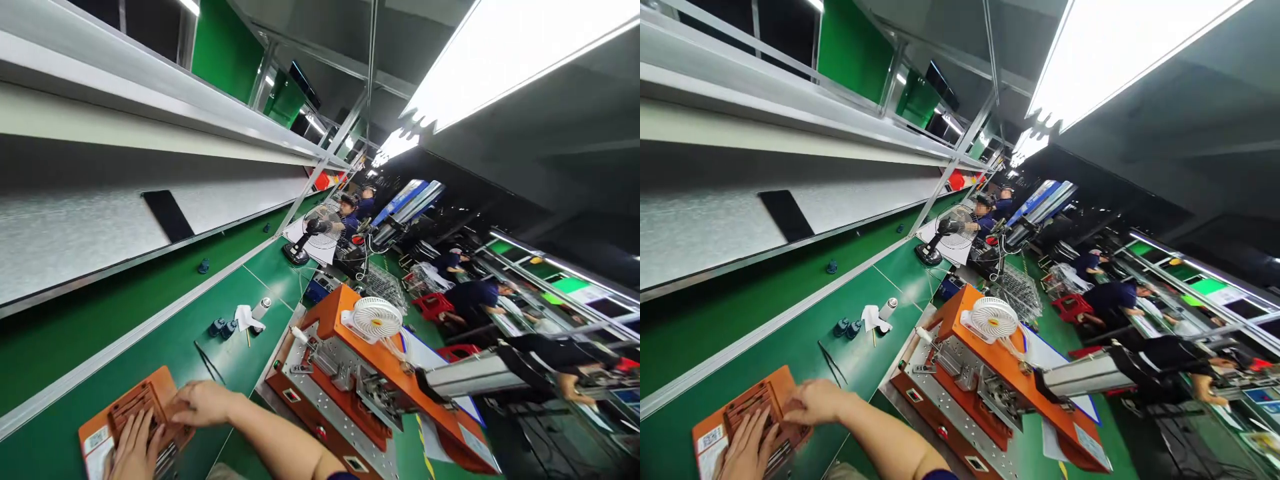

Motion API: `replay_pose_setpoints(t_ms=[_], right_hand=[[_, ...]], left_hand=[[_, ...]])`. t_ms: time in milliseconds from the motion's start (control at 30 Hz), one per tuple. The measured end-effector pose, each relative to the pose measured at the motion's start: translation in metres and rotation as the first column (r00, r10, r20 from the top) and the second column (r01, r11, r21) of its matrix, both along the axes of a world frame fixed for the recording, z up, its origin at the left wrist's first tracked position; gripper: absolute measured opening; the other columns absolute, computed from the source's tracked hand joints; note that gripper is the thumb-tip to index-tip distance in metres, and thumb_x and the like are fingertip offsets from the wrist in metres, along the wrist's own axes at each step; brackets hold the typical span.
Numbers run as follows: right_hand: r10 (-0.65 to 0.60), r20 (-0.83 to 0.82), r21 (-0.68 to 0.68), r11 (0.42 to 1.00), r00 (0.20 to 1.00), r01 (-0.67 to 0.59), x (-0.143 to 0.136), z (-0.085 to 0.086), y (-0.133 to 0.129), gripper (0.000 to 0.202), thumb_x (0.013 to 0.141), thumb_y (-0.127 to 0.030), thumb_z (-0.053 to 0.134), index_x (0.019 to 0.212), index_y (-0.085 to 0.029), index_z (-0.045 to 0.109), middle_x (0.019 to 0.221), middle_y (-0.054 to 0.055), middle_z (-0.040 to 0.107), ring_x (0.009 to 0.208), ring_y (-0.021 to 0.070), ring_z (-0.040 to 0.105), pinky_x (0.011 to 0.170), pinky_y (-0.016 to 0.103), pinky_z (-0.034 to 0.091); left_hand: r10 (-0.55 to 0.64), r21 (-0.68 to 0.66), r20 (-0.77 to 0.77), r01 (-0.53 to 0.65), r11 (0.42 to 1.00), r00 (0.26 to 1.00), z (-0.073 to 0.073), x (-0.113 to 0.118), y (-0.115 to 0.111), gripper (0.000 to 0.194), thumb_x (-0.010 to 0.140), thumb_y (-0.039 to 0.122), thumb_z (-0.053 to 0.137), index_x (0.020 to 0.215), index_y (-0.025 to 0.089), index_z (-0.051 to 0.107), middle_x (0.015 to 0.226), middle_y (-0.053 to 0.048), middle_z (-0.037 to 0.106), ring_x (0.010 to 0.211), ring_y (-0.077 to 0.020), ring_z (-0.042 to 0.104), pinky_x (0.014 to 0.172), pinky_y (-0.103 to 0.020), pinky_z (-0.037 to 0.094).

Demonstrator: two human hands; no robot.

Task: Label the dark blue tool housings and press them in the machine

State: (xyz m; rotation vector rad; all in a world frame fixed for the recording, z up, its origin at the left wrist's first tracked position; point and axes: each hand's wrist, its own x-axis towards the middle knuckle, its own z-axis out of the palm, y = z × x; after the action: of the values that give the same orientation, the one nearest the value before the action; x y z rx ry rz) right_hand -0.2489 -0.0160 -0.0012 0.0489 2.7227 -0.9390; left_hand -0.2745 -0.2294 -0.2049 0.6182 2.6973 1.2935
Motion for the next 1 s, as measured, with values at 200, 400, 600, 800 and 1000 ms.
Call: replay_pose_setpoints(t_ms=[200,400,600,800,1000], right_hand=[[-0.043,0.011,-0.044,0.998,0.999,0.043,-0.093,-0.011,0.076,0.024,0.096,-0.035,0.067,0.109,-0.016,0.067,0.103,0.004,0.07,0.09,0.0174,0.068,0.084,0.037,0.058],[-0.366,-0.059,0.071,0.926,0.929,0.37,-0.224,-0.035,0.173,0.034,0.098,-0.034,0.062,0.126,-0.016,0.06,0.129,0.01,0.062,0.111,0.0242,0.063,0.096,0.046,0.053],[-0.491,-0.057,0.126,0.86,0.869,0.494,-0.304,-0.067,0.222,0.044,0.098,-0.035,0.062,0.138,-0.019,0.052,0.139,0.012,0.054,0.116,0.0269,0.061,0.096,0.049,0.055],[-0.425,-0.008,0.124,0.898,0.905,0.422,-0.302,-0.089,0.214,0.034,0.097,-0.034,0.064,0.127,-0.018,0.059,0.13,0.01,0.059,0.107,0.0237,0.064,0.091,0.045,0.057],[-0.086,-0.033,-0.056,0.995,0.996,0.084,-0.245,-0.051,0.127,0.023,0.094,-0.021,0.061,0.117,-0.017,0.061,0.12,0.007,0.06,0.105,0.0194,0.058,0.094,0.036,0.049]], left_hand=[[-0.016,-0.165,0.001,0.016,0.986,1.0,0.004,0.004,-0.003,0.056,0.088,0.053,0.041,0.126,0.022,0.069,0.143,-0.01,0.062,0.141,-0.0312,0.049,0.115,-0.05,0.043],[0.11,-0.219,0.04,-0.099,0.971,0.993,0.015,0.019,-0.01,0.048,0.087,0.048,0.049,0.13,0.036,0.067,0.145,0.003,0.06,0.139,-0.0288,0.051,0.117,-0.049,0.045],[0.148,-0.247,0.036,-0.135,0.96,0.988,0.014,0.031,-0.017,0.045,0.084,0.04,0.055,0.127,0.044,0.067,0.146,0.009,0.059,0.137,-0.029,0.054,0.115,-0.049,0.047],[0.209,-0.305,0.073,-0.177,0.936,0.975,0.027,0.038,-0.011,0.043,0.091,0.044,0.051,0.13,0.035,0.066,0.147,0.001,0.058,0.14,-0.0269,0.051,0.121,-0.048,0.04],[0.321,-0.124,0.195,-0.301,0.946,0.927,0.08,0.031,0.015,0.039,0.088,0.048,0.057,0.114,0.023,0.071,0.137,-0.011,0.066,0.136,-0.0315,0.055,0.123,-0.052,0.033]])
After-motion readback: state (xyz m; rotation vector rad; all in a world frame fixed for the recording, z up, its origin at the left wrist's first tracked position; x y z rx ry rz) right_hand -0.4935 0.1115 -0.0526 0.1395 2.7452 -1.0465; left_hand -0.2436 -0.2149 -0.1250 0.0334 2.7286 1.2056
